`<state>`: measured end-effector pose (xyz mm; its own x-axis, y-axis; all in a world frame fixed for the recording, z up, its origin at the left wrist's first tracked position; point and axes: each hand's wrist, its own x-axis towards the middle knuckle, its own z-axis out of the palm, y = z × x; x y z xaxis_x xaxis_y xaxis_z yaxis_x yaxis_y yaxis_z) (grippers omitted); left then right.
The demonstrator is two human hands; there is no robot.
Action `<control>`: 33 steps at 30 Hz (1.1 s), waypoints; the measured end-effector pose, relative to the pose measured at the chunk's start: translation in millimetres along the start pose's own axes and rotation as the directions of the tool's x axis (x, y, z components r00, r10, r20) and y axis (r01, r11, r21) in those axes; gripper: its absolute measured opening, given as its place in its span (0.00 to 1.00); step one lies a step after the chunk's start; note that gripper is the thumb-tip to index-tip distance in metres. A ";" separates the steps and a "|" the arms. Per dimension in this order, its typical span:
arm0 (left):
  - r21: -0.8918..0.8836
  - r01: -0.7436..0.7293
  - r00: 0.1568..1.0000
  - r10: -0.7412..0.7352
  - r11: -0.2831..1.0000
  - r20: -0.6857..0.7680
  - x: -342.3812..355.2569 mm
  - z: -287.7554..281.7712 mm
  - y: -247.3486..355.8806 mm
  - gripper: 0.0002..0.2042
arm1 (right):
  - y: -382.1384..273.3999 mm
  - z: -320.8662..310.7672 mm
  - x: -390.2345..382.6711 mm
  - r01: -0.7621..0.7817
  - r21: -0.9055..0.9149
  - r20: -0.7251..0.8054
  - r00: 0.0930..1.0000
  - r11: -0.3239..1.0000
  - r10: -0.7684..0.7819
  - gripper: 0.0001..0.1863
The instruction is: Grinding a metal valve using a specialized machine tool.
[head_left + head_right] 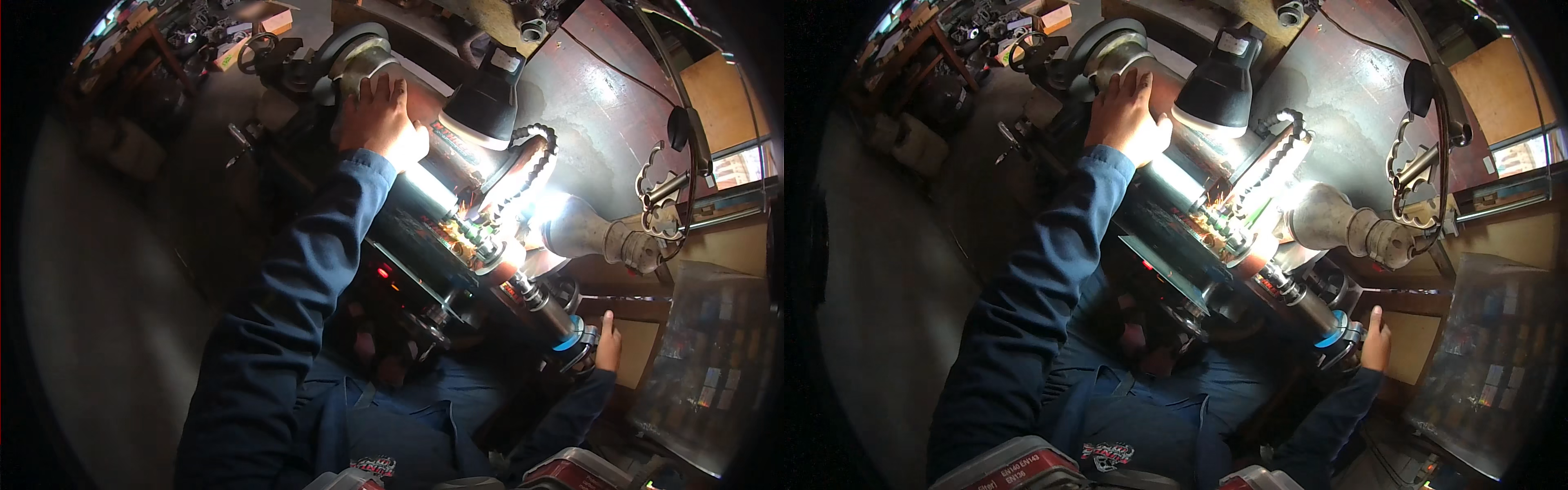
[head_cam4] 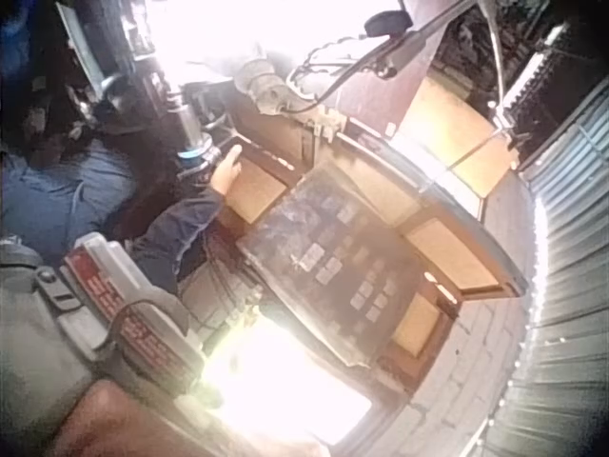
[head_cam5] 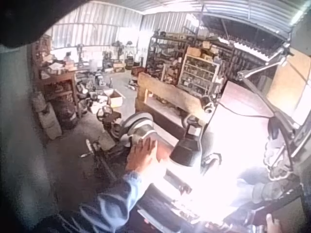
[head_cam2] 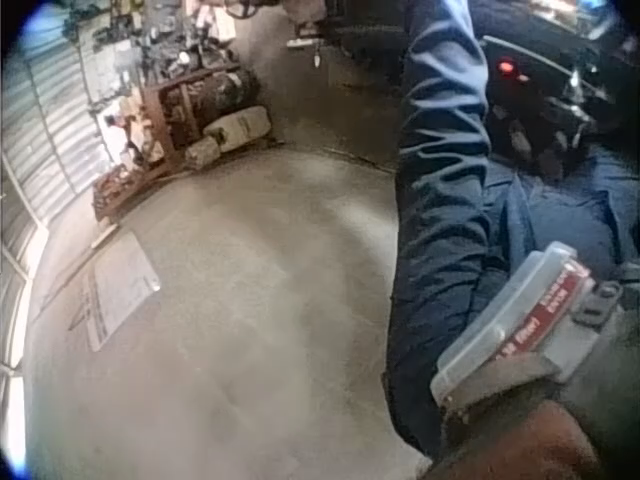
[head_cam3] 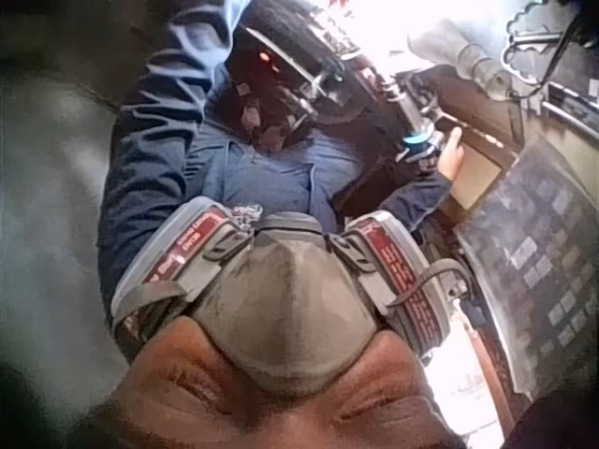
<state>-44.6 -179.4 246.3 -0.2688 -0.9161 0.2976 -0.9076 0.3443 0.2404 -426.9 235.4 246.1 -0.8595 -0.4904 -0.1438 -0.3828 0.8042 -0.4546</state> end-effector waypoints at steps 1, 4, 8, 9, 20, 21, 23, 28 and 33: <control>-0.003 0.007 1.000 -0.007 1.000 0.013 -0.6 -1.3 0.4 0.37 | -6.0 5.3 -12.3 0.046 -0.037 -0.176 0.983 0.998 -0.052 0.41; -0.024 0.006 1.000 -0.006 1.000 -0.010 0.2 1.2 -0.6 0.37 | -7.3 16.6 -43.1 0.115 -0.040 -0.369 0.921 0.993 -0.121 0.30; -0.032 0.006 0.999 -0.008 0.999 -0.038 2.5 10.6 -2.8 0.37 | 5.8 35.3 -62.1 0.258 -0.167 -0.608 0.733 0.951 -0.306 0.20; -0.032 0.010 0.999 -0.011 0.999 -0.039 2.2 10.4 -1.6 0.37 | 6.5 38.4 -66.0 0.291 -0.237 -0.651 0.661 0.927 -0.374 0.19; -0.064 0.013 0.995 -0.020 0.998 -0.098 -0.5 12.7 -0.8 0.36 | 50.5 111.9 -61.9 0.391 -0.407 -0.869 0.112 0.825 -0.482 0.23; -0.064 0.018 0.997 -0.023 0.998 -0.073 -1.0 6.6 0.4 0.36 | 53.2 114.8 -59.6 0.426 -0.443 -0.855 0.065 0.789 -0.515 0.24; -0.061 0.024 0.999 -0.026 0.998 -0.048 -2.2 1.4 1.3 0.36 | 59.2 118.7 -55.3 0.487 -0.515 -0.818 -0.034 0.705 -0.574 0.26; -0.019 0.012 0.999 -0.012 1.000 -0.045 -1.0 5.9 -0.1 0.35 | 23.3 96.4 -90.5 0.313 -0.264 -0.846 0.378 0.912 -0.375 0.26; -0.037 0.006 0.999 -0.008 0.999 -0.043 1.4 7.0 7.2 0.36 | 0.8 23.1 -69.7 0.301 -0.213 -0.595 0.715 0.929 -0.368 0.27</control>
<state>-53.8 -179.7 242.0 -0.2478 -0.9091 0.3347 -0.8965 0.3462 0.2764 -359.5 262.5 235.4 -0.6749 -0.4468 0.5873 -0.6867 0.6716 -0.2782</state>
